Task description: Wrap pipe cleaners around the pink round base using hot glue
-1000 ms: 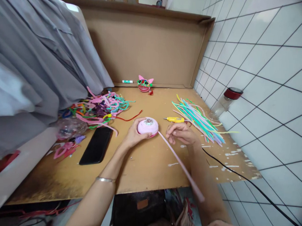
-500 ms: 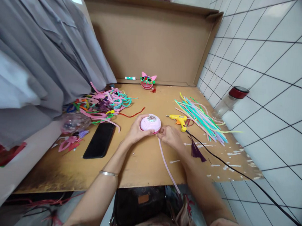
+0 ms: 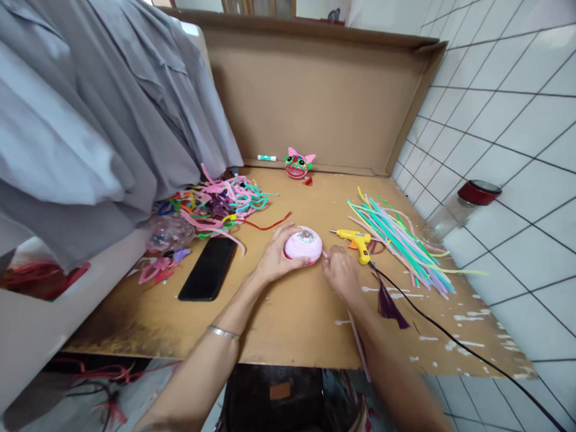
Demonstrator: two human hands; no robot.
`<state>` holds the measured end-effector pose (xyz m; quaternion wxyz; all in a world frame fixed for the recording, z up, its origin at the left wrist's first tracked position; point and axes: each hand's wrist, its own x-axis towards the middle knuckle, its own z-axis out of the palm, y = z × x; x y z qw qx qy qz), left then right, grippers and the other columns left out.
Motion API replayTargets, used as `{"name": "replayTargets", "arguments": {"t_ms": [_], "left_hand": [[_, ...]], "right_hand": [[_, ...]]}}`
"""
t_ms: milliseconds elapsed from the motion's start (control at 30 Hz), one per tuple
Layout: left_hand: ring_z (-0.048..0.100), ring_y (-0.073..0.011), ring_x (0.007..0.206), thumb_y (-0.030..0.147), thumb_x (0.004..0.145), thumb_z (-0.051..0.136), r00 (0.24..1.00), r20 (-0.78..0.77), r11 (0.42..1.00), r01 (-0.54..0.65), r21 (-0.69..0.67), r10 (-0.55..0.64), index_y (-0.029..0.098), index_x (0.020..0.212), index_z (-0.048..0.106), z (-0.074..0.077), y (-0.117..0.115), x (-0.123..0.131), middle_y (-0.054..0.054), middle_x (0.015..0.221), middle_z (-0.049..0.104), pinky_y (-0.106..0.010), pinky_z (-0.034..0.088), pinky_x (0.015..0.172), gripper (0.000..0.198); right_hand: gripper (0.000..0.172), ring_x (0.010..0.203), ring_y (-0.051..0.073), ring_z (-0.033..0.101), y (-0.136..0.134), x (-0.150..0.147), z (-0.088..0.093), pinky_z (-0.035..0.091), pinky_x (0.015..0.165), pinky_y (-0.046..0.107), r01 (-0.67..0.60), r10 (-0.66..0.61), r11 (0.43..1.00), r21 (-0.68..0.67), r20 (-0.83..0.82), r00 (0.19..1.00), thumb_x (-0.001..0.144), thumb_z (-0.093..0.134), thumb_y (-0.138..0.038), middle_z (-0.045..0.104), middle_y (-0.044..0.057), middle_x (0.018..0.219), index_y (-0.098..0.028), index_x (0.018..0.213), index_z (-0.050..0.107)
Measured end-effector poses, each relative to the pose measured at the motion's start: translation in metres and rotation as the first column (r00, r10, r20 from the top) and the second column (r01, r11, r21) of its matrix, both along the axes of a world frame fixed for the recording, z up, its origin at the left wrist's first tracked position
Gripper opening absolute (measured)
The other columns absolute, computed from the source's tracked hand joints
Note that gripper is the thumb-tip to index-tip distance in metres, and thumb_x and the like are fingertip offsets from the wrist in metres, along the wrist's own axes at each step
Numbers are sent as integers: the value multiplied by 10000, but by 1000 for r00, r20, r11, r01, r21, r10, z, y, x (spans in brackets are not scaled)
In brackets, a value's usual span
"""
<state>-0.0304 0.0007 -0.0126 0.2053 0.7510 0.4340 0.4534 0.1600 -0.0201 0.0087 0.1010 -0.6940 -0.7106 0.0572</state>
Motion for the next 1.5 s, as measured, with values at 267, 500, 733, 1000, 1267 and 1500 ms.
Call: {"name": "replayTargets", "arguments": {"t_ms": [267, 500, 733, 1000, 1267, 1500], "left_hand": [[568, -306, 1239, 445, 687, 786, 998, 0, 993, 63, 99, -64, 199, 1252, 567, 2, 1, 2, -143, 1307, 599, -509, 434, 1084, 655], [556, -299, 1259, 435, 708, 773, 996, -10, 989, 86, 118, -85, 197, 1261, 577, 7, -3, 4, -140, 1318, 603, -485, 424, 1100, 633], [550, -294, 1272, 412, 711, 779, 995, -2, 989, 102, 104, -102, 198, 1272, 577, 9, -5, 4, -148, 1333, 598, -468, 426, 1106, 634], [545, -287, 1272, 386, 688, 798, 994, -4, 989, 113, 98, -113, 186, 1254, 592, 6, -3, 3, -145, 1329, 594, -458, 424, 1108, 635], [529, -315, 1280, 459, 675, 797, 998, -59, 994, 44, 96, -39, 188, 1262, 596, 4, -1, 1, -155, 1362, 545, -480, 419, 1104, 677], [553, -297, 1263, 416, 694, 785, 995, -34, 986, 97, 136, -94, 206, 1279, 583, 4, 1, 2, -132, 1328, 604, -479, 425, 1098, 653]], "right_hand": [[346, 910, 221, 674, 9, 9, -8, 514, 841, 355, -29, 288, 801, 598, -341, 895, 881, 366, -143, 731, 118, 1004, -151, 1091, 640], [312, 923, 198, 714, -11, 2, 6, 556, 861, 334, -107, 494, 737, 667, -424, 759, 911, 432, -202, 761, 90, 1022, -197, 1053, 709], [194, 798, 184, 719, -20, 4, 11, 579, 756, 320, -152, 455, 890, 431, -807, 377, 898, 509, -268, 754, 45, 849, -210, 991, 669], [193, 889, 182, 666, -17, 3, 10, 539, 842, 331, -77, 557, 770, 633, -609, 564, 934, 523, -280, 700, 42, 909, -238, 975, 707], [209, 898, 202, 676, -16, -5, 2, 552, 850, 365, -38, 577, 646, 763, -455, 678, 941, 495, -262, 716, 72, 927, -222, 975, 698], [175, 956, 205, 701, -6, -10, -19, 571, 865, 372, -52, 569, 652, 756, -444, 692, 934, 482, -255, 732, 89, 984, -215, 953, 651]]}}
